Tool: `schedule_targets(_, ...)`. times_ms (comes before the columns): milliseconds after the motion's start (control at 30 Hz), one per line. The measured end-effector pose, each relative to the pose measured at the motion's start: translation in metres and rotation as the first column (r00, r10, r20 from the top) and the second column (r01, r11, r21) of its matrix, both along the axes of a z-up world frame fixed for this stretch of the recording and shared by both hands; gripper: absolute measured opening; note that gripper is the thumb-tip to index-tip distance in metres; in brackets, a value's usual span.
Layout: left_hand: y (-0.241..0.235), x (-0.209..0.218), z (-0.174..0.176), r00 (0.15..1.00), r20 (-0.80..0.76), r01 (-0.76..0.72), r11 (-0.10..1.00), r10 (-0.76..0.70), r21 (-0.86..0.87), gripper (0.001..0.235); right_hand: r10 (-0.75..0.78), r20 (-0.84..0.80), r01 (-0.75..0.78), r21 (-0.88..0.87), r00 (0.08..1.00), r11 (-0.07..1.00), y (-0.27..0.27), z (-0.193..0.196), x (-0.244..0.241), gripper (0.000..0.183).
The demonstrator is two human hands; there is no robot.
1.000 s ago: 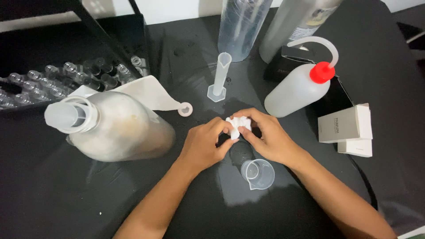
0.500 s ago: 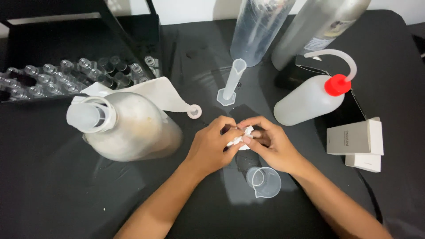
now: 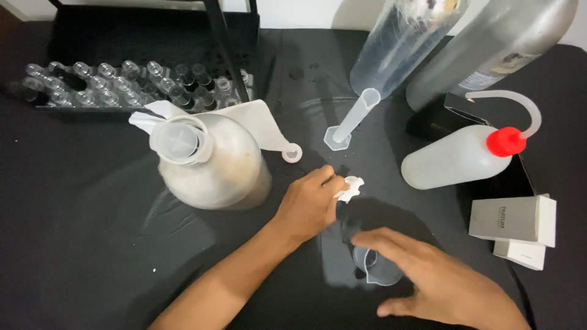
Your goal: Filling small perfume bottles using a syringe and packaging them into boxes for display.
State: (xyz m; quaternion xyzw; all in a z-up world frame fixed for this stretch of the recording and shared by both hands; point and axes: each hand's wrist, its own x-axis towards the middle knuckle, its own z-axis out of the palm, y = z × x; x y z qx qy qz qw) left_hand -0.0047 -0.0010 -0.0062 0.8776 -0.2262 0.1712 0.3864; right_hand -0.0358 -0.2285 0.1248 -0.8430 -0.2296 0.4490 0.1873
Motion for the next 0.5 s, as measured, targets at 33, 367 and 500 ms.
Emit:
schedule_targets(33, 0.001, 0.0, 0.003, 1.0, -0.003, -0.002, 1.0, 0.002, 0.002, 0.025, 0.002, -0.003, -0.002, 0.002, 1.0, 1.0, 0.001, -0.002, -0.001, 0.101)
schedule_targets(367, 0.003, 0.003, 0.021, 0.989, -0.049, -0.133, 0.986, 0.139, 0.103, 0.038, -0.26, 0.379, 0.141, 0.314, 0.888, 0.939, 0.01, 0.003, 0.014, 0.056)
schedule_targets(500, 0.003, 0.004, 0.023, 0.98, -0.12, -0.15, 0.985, 0.159, 0.082, 0.034, -0.171, 0.431, 0.062, 0.254, 0.886, 0.965, 0.014, -0.007, 0.028, 0.057)
